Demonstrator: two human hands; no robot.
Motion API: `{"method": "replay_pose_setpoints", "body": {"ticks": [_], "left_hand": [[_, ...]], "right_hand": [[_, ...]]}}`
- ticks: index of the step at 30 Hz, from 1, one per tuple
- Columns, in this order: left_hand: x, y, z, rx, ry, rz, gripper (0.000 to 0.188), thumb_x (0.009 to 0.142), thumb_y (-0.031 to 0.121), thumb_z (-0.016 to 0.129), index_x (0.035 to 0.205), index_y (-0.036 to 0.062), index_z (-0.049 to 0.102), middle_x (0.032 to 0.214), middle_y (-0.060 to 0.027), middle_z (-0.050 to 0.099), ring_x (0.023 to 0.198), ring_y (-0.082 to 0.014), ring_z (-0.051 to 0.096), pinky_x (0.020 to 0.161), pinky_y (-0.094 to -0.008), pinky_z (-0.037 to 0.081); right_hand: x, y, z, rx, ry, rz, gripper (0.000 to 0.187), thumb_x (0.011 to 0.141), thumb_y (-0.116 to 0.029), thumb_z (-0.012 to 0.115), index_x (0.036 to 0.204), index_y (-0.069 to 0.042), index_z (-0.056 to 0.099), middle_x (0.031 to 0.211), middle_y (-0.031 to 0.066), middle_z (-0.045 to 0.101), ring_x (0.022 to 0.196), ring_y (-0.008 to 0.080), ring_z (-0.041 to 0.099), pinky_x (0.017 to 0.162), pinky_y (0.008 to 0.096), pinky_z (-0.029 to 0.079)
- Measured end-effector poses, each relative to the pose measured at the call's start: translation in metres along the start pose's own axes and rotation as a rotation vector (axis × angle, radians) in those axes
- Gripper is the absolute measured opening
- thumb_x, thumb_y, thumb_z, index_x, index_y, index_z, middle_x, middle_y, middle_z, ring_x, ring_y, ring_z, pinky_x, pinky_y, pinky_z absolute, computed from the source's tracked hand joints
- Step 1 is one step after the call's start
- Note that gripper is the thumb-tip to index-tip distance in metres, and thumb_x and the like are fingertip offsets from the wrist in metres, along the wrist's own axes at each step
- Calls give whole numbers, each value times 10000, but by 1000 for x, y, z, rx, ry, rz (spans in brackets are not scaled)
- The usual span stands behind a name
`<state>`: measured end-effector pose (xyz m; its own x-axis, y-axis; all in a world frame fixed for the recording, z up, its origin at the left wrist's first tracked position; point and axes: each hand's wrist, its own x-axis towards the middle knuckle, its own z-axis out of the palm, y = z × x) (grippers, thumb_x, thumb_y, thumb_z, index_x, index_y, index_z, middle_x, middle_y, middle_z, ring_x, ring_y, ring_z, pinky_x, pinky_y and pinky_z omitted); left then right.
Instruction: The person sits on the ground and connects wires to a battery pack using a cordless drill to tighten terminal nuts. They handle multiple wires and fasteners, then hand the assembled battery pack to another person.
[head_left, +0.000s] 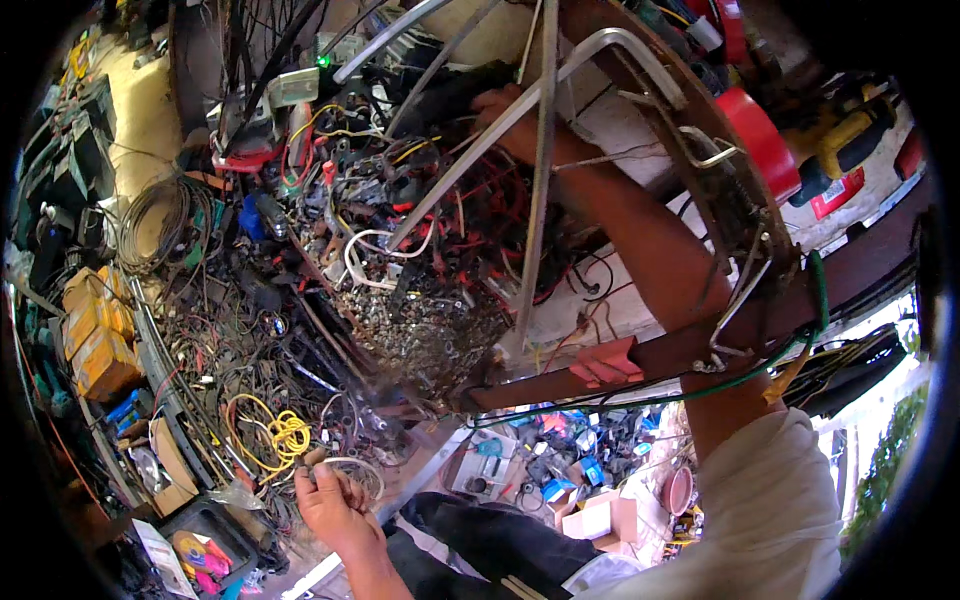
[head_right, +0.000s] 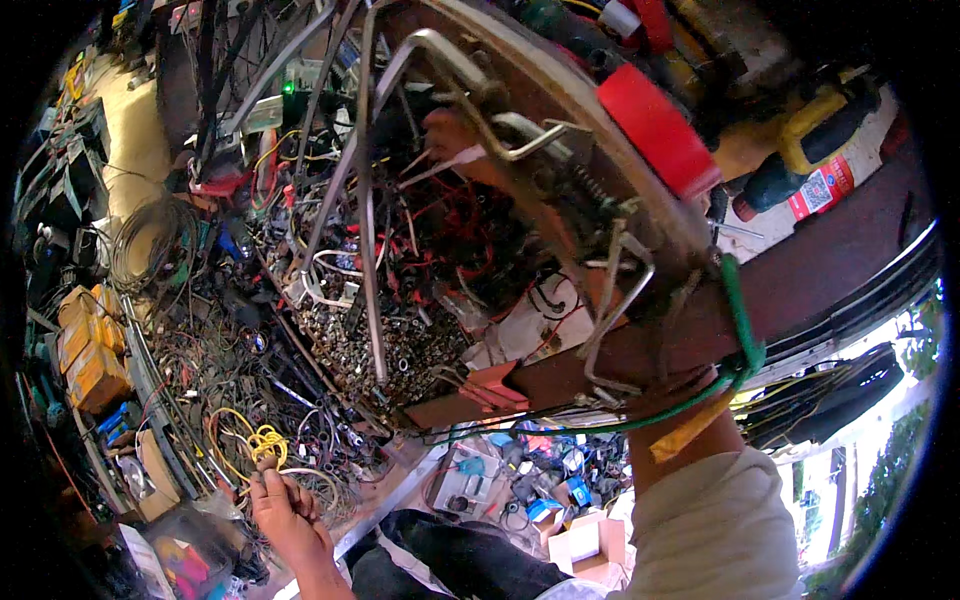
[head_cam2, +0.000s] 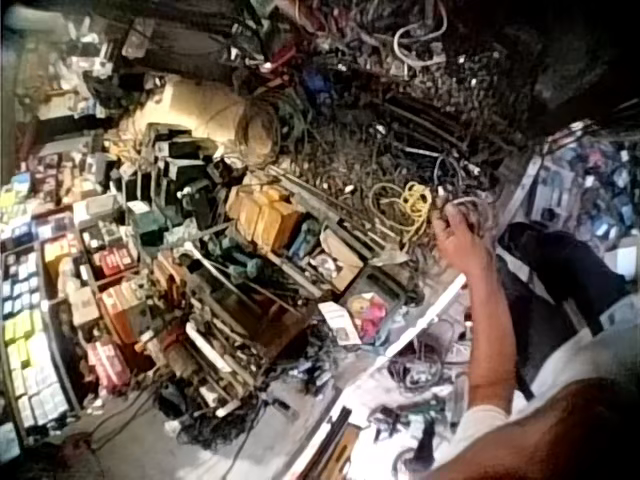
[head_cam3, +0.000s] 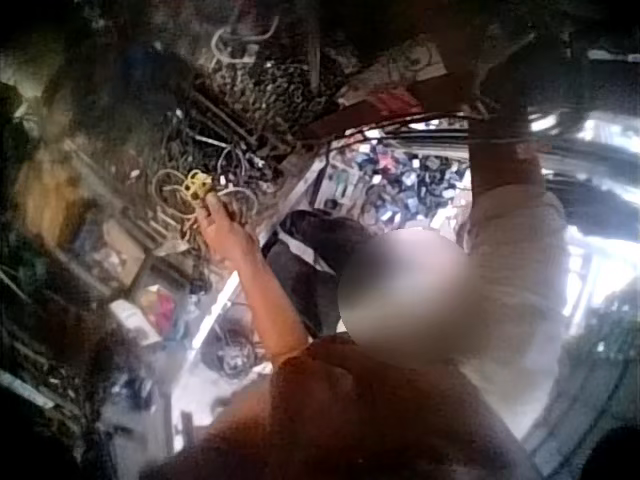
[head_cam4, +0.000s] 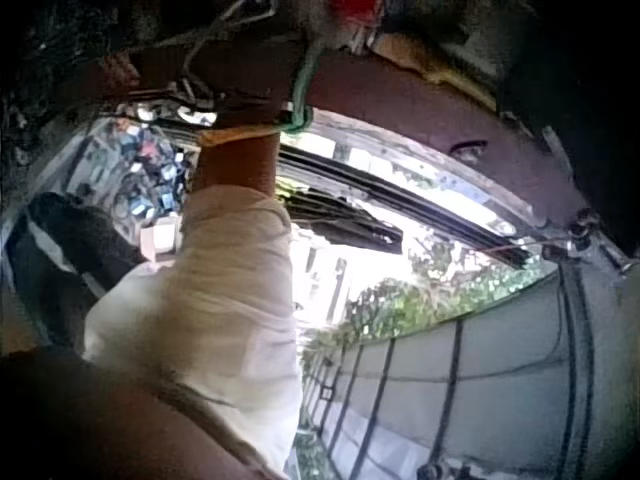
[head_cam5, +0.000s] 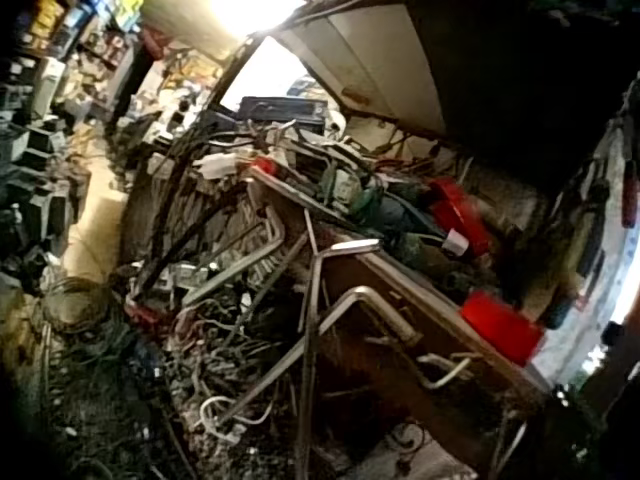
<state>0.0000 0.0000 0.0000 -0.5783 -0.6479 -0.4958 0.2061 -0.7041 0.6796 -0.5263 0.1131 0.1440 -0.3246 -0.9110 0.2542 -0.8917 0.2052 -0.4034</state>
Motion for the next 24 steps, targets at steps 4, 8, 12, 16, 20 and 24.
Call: {"method": "replay_pose_setpoints", "body": {"ticks": [4,8,12,16,20,24], "left_hand": [[0,1,2,-63,11,-48,271,978,187,527,1160,-10,494,630,27,386,503,-55,323,444,-217,266],[1,-3,1,-49,-25,-62,293,991,223,497,1143,-28,499,640,15,409,502,-57,336,452,-215,277],[3,3,6,-24,-2,-132,285,993,224,490,1116,-32,514,632,14,419,492,-57,345,437,-213,269],[1,-13,10,-2,-25,-177,267,991,214,486,1095,-30,523,616,16,409,479,-56,336,425,-213,265],[2,-12,8,-1,-53,-173,250,989,215,488,1080,-15,528,611,19,404,472,-54,331,424,-211,270],[2,-4,3,6,15,-158,239,985,216,495,1073,-3,531,614,21,407,468,-53,325,421,-212,274]], "right_hand": [[-22,-27,-1,504,189,153,210,934,-229,570,817,-54,569,780,29,525,750,196,548,652,364,448],[-28,-25,15,-51,237,52,169,920,-222,591,896,-56,616,835,46,557,802,222,582,704,380,479],[1,-101,13,-484,-38,-192,120,831,-114,666,922,-46,627,874,112,567,832,325,586,720,404,488],[-9,-94,1,-590,80,-169,84,839,-73,650,913,-37,630,872,112,566,834,296,590,705,396,487],[-9,-96,19,-422,193,-22,113,857,-105,647,936,-29,624,896,122,583,849,285,594,702,398,485],[13,-132,38,-413,549,233,190,889,-181,606,963,-7,598,942,163,611,895,344,588,748,455,470]]}}
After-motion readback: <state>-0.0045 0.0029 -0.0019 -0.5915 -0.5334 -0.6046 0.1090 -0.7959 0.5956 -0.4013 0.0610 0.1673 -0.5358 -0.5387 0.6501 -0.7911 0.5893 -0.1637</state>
